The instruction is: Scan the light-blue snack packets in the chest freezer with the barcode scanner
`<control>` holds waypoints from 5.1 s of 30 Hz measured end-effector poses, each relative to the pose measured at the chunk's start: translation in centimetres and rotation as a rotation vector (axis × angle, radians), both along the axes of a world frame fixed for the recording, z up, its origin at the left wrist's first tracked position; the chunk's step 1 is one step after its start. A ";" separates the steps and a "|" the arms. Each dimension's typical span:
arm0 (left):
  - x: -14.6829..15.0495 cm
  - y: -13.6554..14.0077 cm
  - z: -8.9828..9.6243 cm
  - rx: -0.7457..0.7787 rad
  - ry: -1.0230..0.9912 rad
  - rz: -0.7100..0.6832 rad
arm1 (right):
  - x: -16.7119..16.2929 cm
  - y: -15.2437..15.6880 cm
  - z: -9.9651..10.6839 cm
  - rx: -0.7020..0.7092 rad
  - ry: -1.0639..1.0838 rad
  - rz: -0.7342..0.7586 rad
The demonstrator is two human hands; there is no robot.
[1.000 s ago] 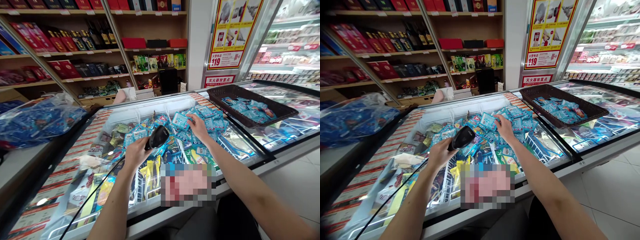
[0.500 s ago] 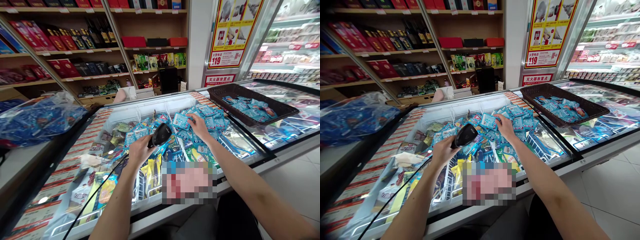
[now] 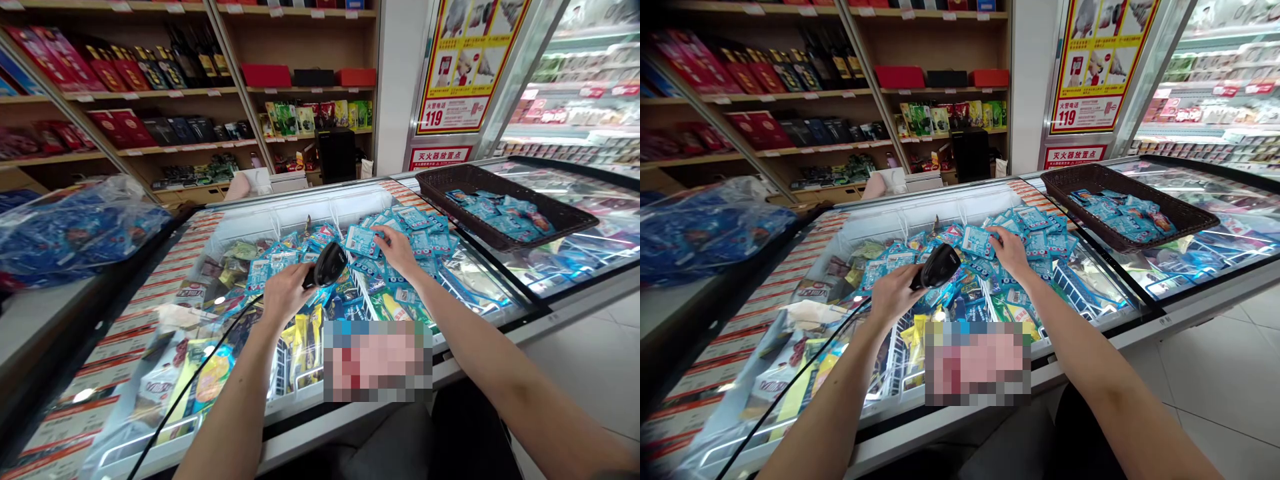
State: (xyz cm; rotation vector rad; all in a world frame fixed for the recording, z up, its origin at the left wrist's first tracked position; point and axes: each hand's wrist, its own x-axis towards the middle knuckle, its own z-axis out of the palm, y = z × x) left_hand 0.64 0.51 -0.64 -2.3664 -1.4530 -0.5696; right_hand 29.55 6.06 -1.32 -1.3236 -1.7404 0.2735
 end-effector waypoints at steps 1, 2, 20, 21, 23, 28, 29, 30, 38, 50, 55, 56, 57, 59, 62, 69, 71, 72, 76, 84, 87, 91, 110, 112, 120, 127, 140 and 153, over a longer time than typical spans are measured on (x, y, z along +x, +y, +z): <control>0.0 0.0 0.0 0.002 0.007 -0.003 | 0.0 0.0 0.0 0.005 0.003 -0.002; -0.1 0.0 0.0 0.003 0.011 -0.006 | 0.0 0.0 0.0 0.008 0.007 -0.002; -0.1 -0.1 0.0 -0.010 0.069 -0.041 | 0.0 0.1 -0.3 0.012 -0.019 -0.015; -0.1 -0.2 0.0 -0.006 0.066 -0.045 | 0.0 0.2 -0.3 0.014 -0.019 -0.015; 0.0 -0.3 0.1 -0.004 0.063 -0.053 | 0.0 0.2 -0.3 0.012 -0.020 -0.014; 0.2 -0.5 0.3 -0.010 0.064 -0.070 | -0.1 0.1 -0.2 0.020 -0.013 -0.027; 0.2 -0.5 0.3 -0.008 0.064 -0.072 | -0.1 0.1 -0.2 0.028 -0.003 -0.027; 0.2 -0.5 0.2 -0.007 0.063 -0.072 | -0.1 0.1 -0.1 0.038 0.010 -0.025; -1.2 -0.2 0.0 0.043 0.027 -0.010 | 2.5 0.6 0.9 0.156 0.130 -0.202; -2.5 -0.8 0.9 0.085 -0.074 0.187 | 5.6 1.6 -0.1 0.101 0.074 -0.467; -3.9 -0.8 1.5 0.118 -0.141 0.388 | 4.9 0.5 0.3 0.164 -0.100 -0.596; -4.1 -0.8 1.6 0.116 -0.147 0.415 | 4.4 0.0 0.6 0.182 -0.131 -0.590; -4.2 -0.8 1.6 0.113 -0.150 0.434 | 3.8 -0.4 0.9 0.194 -0.156 -0.558; -4.4 -0.8 1.6 0.107 -0.148 0.449 | 2.1 -1.3 1.4 0.216 -0.199 -0.423; -4.5 -0.8 1.5 0.099 -0.141 0.453 | -1.0 -2.0 1.8 0.193 -0.291 -0.150; -4.8 -1.0 1.8 0.080 -0.180 0.470 | -8.9 -2.4 1.7 0.076 -0.528 0.205; -4.8 -1.0 1.8 0.084 -0.188 0.465 | -10.6 -2.5 1.7 0.077 -0.571 0.211; -4.8 -1.1 1.8 0.084 -0.190 0.462 | -11.1 -2.6 1.6 0.076 -0.604 0.245; -4.8 -1.1 1.7 0.077 -0.199 0.458 | -11.5 -2.6 1.5 0.052 -0.724 0.431; -4.5 -1.0 1.7 0.102 -0.187 0.420 | -8.9 -2.9 0.9 -0.010 -0.548 0.324; -4.2 -1.1 1.5 0.093 -0.165 0.420 | -9.3 -2.7 0.7 -0.020 -0.567 0.215; -4.2 -1.1 1.4 0.085 -0.150 0.408 | -9.8 -2.1 0.5 -0.053 -0.605 0.184; -1.8 -0.7 0.5 -0.026 -0.099 0.085 | -2.6 -0.2 -0.3 -0.056 0.021 0.047; -1.7 -0.7 0.5 -0.029 -0.092 0.084 | -2.6 0.0 -0.3 -0.062 0.025 0.046; -1.4 -1.1 0.8 -0.043 -0.024 0.043 | -2.5 0.4 -0.7 -0.075 0.041 0.032; -1.4 -1.0 0.8 -0.057 0.003 0.036 | -2.6 0.5 -0.7 -0.068 0.020 0.023; -1.5 -1.0 0.5 -0.052 0.002 0.050 | -2.7 0.2 -0.3 -0.050 0.089 0.019; -2.7 -0.8 0.6 0.054 -0.063 0.226 | -1.7 0.1 -0.4 0.189 -0.052 -0.128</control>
